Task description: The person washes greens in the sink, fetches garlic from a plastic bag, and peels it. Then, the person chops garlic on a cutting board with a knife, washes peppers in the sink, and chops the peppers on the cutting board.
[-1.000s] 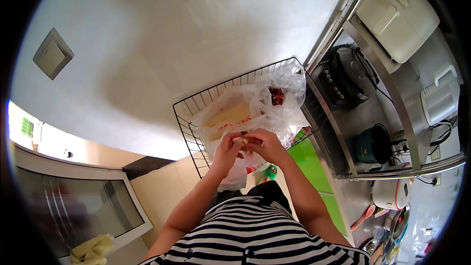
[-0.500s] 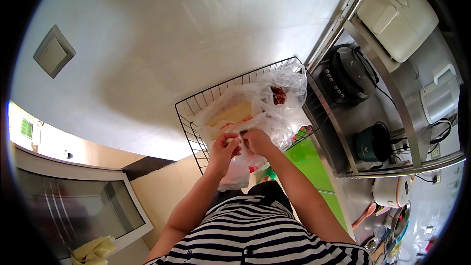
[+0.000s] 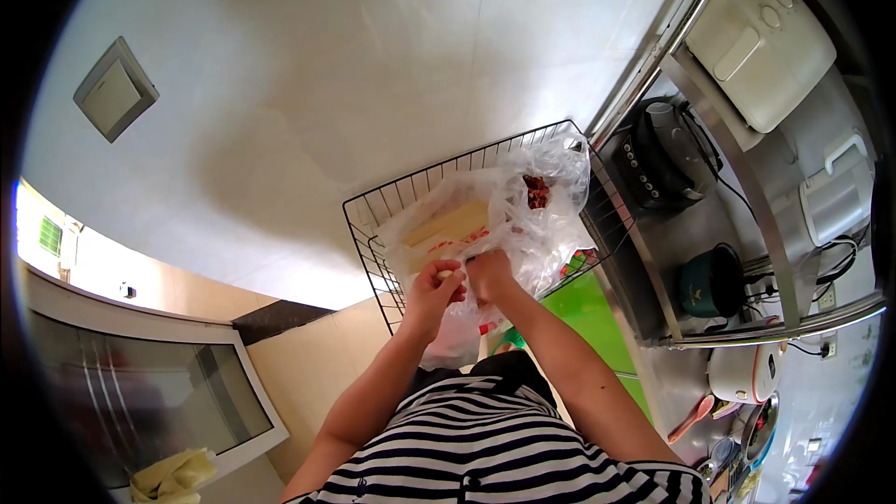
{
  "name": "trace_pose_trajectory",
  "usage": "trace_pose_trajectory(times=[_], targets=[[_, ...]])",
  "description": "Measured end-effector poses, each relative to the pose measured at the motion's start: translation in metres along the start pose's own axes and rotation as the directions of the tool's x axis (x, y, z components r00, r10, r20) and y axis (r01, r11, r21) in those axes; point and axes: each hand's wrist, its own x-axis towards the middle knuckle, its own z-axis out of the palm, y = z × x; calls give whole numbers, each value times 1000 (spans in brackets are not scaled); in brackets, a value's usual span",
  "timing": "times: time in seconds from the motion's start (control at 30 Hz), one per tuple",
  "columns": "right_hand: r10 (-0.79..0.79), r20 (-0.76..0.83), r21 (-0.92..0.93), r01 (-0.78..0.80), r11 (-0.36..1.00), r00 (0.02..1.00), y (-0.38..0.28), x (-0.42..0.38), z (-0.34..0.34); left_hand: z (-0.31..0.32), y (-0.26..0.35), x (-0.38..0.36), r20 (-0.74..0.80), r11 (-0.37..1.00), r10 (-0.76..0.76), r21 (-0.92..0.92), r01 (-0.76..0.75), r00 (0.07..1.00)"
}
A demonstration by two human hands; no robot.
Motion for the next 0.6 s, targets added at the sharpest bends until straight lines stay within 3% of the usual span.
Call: trace_pose_trajectory(times=[0.23,0.37,0.43,0.6], targets=[[-33,85,21,31,999,996,2,-6,-11,3,-2,1,25,1000,-19,17,19,1000],[-31,6,100,31,995,999,6,-8,-5,6,0,2,28,1000,-25,20,24,999],[-81,65,65,77,995,995,5,-8,-9,5,-2,3,36,1000,-28,8,28,999],[-134,31,-1,134,991,990,11,-9,-8,4,2,1,31,999,-31,8,31,999]])
